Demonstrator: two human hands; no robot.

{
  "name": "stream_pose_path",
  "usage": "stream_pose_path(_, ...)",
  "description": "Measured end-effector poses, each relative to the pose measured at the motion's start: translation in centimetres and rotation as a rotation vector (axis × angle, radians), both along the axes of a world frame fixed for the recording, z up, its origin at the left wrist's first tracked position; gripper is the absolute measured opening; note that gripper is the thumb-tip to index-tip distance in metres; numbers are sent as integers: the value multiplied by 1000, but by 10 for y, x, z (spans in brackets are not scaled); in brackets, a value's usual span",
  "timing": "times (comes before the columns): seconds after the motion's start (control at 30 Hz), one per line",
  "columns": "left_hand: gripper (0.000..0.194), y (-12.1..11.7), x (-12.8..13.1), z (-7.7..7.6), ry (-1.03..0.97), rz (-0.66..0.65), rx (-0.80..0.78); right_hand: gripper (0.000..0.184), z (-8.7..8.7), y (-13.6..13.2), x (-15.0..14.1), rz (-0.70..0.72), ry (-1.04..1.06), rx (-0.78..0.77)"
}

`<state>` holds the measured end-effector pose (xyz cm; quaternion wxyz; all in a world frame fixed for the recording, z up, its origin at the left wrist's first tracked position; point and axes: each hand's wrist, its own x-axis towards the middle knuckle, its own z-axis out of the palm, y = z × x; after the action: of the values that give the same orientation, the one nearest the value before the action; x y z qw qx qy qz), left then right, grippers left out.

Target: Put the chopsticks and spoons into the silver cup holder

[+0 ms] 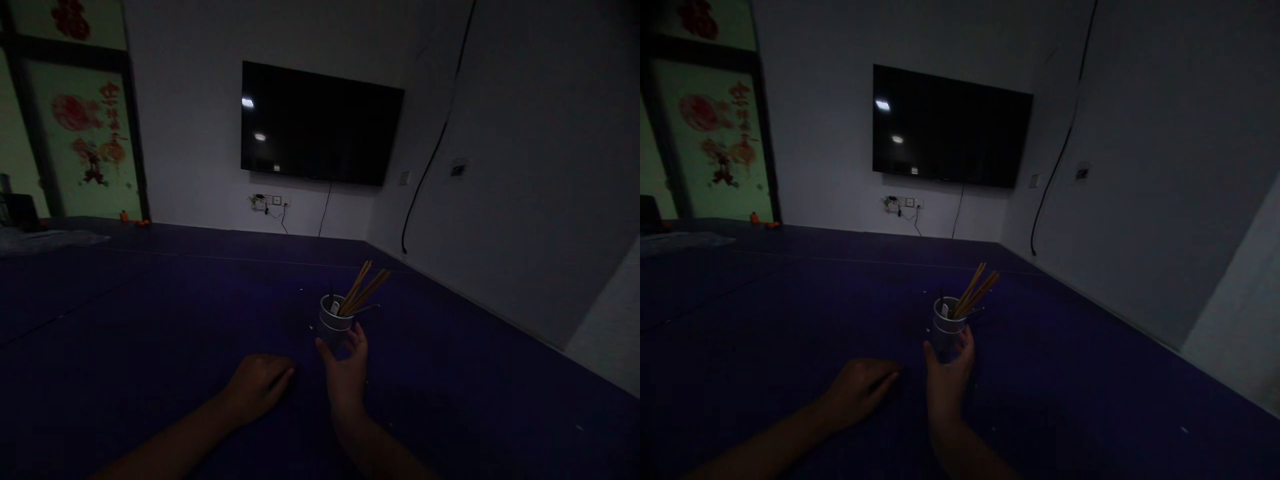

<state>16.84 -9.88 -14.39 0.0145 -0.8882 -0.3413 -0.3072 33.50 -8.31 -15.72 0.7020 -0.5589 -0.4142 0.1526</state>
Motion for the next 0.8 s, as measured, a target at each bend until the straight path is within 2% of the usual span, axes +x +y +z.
stream_pose_path(0.1, 30, 0, 0, -1, -12, -5, 19, 91, 1, 16, 14, -31, -22, 7)
stream_pose_path(0.2, 30, 0, 0, -1, -11, -8, 32, 94, -1, 32, 25, 48, -31, 27)
stream_pose_path(0.37, 30, 1, 0, 0, -15, -15, 33, 72, -3, 47, 35, 163, -75, 34)
stream_pose_path(0.47, 30, 1, 0, 0, -13, -20, 32, 66, -1, 49, 38, 167, -108, 28)
stream_pose_path(0.57, 29, 1, 0, 1, -6, -17, 19, 70, 3, 50, 44, 74, -114, 30)
stream_pose_path(0.8, 30, 2, 0, -4, -27, -18, 28, 76, 12, 59, 85, -297, -191, 35)
